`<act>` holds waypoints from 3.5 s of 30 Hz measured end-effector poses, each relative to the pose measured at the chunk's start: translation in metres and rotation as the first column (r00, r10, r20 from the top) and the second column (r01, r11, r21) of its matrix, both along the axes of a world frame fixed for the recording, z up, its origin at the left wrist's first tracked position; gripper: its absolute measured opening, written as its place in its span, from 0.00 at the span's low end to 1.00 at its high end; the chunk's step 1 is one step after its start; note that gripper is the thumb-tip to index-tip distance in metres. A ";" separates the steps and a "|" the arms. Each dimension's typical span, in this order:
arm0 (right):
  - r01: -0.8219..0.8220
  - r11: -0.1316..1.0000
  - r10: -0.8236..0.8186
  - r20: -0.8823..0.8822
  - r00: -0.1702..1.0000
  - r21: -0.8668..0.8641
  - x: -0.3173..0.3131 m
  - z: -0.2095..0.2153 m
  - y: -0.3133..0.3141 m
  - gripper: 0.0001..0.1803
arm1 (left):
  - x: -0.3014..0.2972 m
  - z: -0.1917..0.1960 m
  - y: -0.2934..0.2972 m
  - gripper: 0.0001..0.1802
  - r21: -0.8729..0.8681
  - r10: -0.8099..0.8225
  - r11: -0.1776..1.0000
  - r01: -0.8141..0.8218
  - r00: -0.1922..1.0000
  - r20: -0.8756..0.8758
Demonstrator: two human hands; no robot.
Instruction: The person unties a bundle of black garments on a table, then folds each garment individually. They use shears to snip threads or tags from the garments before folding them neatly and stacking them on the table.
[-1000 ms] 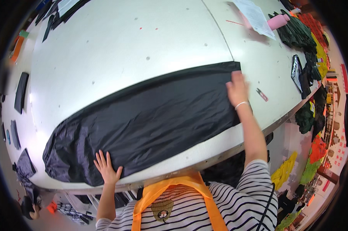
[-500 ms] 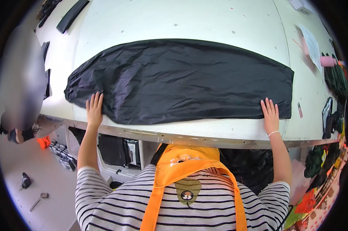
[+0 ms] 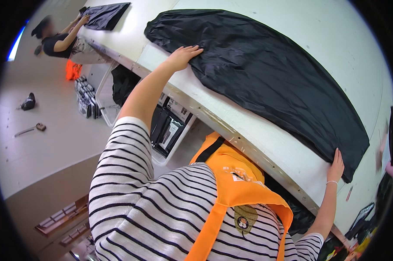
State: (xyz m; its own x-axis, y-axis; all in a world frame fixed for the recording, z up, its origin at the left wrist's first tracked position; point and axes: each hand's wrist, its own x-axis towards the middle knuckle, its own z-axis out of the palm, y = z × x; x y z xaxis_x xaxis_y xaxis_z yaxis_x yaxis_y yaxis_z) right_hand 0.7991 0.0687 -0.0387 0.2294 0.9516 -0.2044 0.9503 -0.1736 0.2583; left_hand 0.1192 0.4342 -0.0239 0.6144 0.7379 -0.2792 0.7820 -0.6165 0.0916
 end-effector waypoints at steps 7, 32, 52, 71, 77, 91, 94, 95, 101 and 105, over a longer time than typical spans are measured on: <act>-0.040 0.998 0.036 0.083 0.996 0.047 0.003 -0.011 0.011 0.31 | -0.001 -0.012 0.003 0.45 0.085 -0.039 0.996 0.037 0.999 0.031; 0.428 0.810 -0.436 0.076 0.897 -0.401 0.019 0.014 0.031 0.18 | 0.021 0.017 0.037 0.29 -0.213 0.328 0.900 -0.380 0.913 -0.241; -0.336 0.903 0.429 -0.512 0.744 0.269 -0.466 -0.014 0.264 0.33 | -0.083 0.086 0.039 0.42 0.154 0.137 0.979 -0.132 0.990 -0.019; -0.326 0.925 0.379 -0.465 0.800 0.194 -0.474 -0.002 0.268 0.34 | -0.154 0.036 0.087 0.18 -0.477 0.555 0.582 -0.659 -0.107 0.825; -0.379 0.895 0.445 -0.513 0.734 0.233 -0.475 -0.004 0.262 0.33 | -0.184 0.036 0.101 0.24 -0.027 0.618 0.619 -0.785 0.466 0.633; -0.253 0.871 0.486 -0.672 0.559 0.420 -0.444 -0.021 0.252 0.32 | 0.052 -0.021 -0.049 0.38 0.169 -0.002 0.985 -0.036 0.975 0.222; -0.179 0.900 0.413 -0.644 0.644 0.398 -0.388 0.007 0.196 0.32 | 0.055 -0.023 -0.047 0.39 0.183 -0.023 0.983 -0.013 0.981 0.191; -0.140 0.913 0.357 -0.585 0.728 0.383 -0.354 0.010 0.173 0.33 | 0.055 -0.022 -0.044 0.38 0.185 -0.031 0.983 0.001 0.986 0.162; 0.406 0.890 -0.359 -0.233 0.904 0.205 -0.099 -0.009 0.034 0.37 | 0.056 -0.032 -0.033 0.36 0.225 -0.150 0.966 0.124 0.983 0.102; 0.611 0.721 -0.595 -0.161 0.787 0.327 0.038 -0.028 -0.042 0.32 | 0.056 -0.037 -0.032 0.37 0.219 -0.154 0.967 0.133 0.985 0.080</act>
State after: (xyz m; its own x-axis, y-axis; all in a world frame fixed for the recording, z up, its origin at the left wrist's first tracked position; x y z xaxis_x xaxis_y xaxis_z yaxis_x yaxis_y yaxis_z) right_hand 0.8371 0.0268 -0.0667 0.7785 0.6221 0.0838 0.6220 -0.7824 0.0306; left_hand 0.1753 0.4026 -0.0608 0.7342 0.6761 -0.0609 0.6781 -0.7348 0.0170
